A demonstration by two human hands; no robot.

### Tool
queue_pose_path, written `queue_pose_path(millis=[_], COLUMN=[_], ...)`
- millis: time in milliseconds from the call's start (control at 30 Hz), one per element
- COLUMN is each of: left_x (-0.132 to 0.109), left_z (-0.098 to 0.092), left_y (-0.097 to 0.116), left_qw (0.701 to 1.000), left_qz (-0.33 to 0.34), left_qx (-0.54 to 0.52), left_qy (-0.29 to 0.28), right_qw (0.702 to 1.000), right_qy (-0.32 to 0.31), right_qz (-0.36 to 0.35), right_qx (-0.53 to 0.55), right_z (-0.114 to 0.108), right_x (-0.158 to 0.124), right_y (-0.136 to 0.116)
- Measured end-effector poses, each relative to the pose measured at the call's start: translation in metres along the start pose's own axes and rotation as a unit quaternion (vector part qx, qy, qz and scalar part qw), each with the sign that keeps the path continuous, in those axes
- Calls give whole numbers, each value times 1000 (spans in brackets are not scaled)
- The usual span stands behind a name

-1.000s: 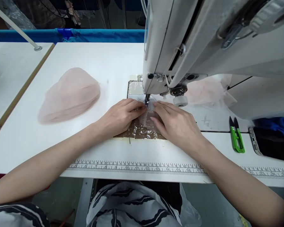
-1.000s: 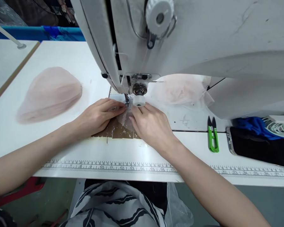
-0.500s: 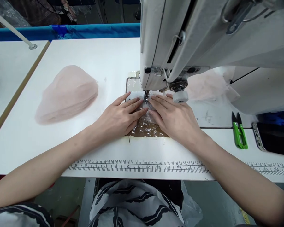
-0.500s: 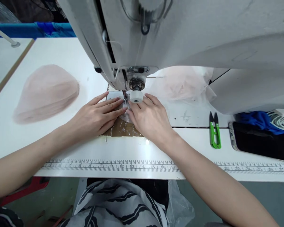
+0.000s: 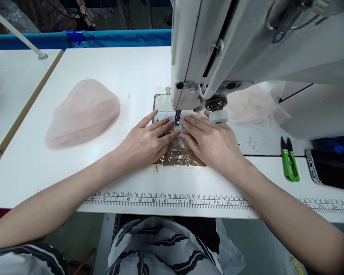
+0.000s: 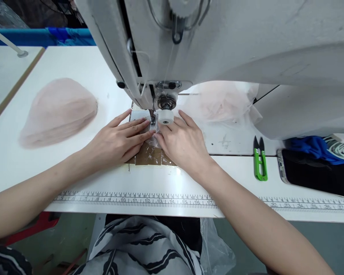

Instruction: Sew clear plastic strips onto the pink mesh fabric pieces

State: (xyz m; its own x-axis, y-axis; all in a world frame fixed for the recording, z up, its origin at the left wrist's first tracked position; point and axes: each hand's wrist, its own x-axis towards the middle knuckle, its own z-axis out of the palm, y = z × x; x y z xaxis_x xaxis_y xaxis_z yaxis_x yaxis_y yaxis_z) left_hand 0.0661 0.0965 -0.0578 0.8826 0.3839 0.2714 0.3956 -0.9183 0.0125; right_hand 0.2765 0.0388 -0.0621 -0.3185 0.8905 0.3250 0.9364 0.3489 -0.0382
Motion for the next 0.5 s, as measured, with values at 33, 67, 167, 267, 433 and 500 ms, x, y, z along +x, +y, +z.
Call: queue_pose_path(millis=[33,67,167,267,433,500], left_x=[0,0,1,1,2,2], left_z=[0,0,0,-1,-1,0], left_y=[0,0,0,1,1,1], left_qw=[1000,1000,1000,1000,1000,1000], left_qz=[-1,-1,4,4,-5,-8], left_qx=[2,2,6,13,3,0], left_qy=[0,0,-1,2,7,9], right_qw=[1000,1000,1000,999,999,999], right_qy=[0,0,4,6,17,29], right_qz=[-1,-3,-11,-16,-24,-33], right_qx=[-3,-9,-26,-32,-27,-14], right_z=[0,0,0,0,0,-3], right_x=[0,0,0,-1,-3,-5], right_y=[0,0,0,0,1,1])
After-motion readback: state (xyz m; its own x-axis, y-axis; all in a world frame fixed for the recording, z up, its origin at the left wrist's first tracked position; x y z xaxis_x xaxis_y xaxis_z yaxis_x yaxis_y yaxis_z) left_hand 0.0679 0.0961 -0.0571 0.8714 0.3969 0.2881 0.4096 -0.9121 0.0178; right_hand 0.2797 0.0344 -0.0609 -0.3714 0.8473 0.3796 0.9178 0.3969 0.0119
